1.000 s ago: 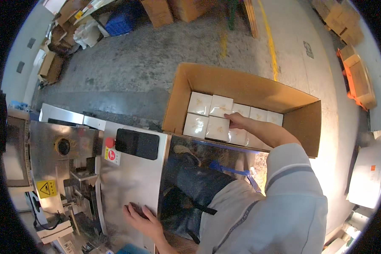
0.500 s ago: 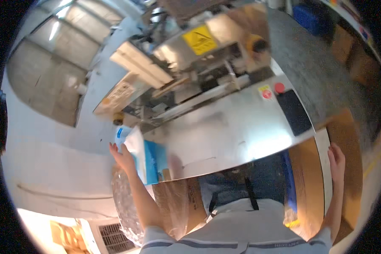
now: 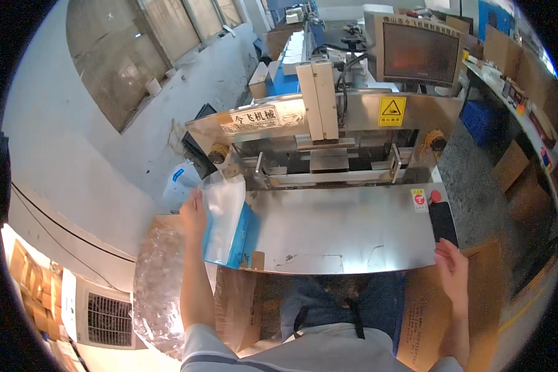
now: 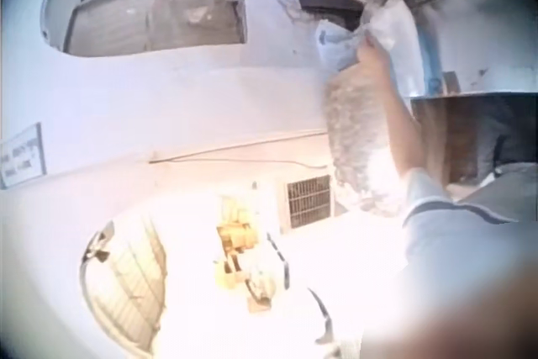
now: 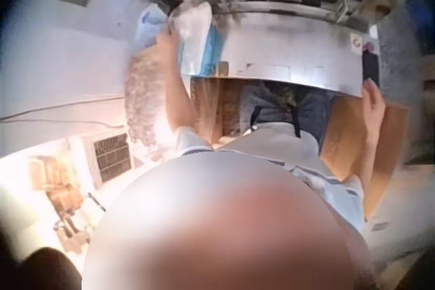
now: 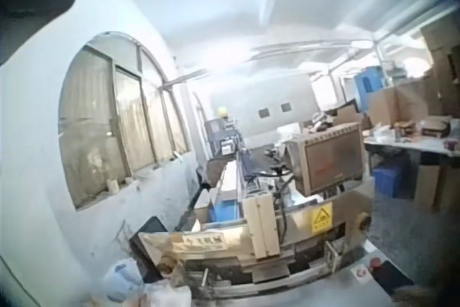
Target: Wrapping small white boxes in plastic film using a heat-sealing machine and placing them into a larger cardboard carton.
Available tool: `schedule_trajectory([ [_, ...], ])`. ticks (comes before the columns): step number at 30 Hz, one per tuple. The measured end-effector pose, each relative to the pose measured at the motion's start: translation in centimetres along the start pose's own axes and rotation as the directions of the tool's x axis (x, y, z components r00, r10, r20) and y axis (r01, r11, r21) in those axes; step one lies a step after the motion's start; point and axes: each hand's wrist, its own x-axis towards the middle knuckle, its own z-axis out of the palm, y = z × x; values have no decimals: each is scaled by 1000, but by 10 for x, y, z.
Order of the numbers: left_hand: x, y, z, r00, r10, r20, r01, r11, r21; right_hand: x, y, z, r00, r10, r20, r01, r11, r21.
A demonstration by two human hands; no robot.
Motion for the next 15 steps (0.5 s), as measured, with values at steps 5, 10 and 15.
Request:
schedule_trajectory([
  [5,-38,128,-19,946,322,29,-312,934,-171,9,-75,72,929,-324,178,352,923,-155],
  [10,-124,249,-33,722,613,322,-382,741,-552,20,-143,150,739,-673,19,670,733,-115],
  [15,-148,271,-37,746,445,495,-11,752,-659,25,-109,132,737,-383,557,505,860,-77],
])
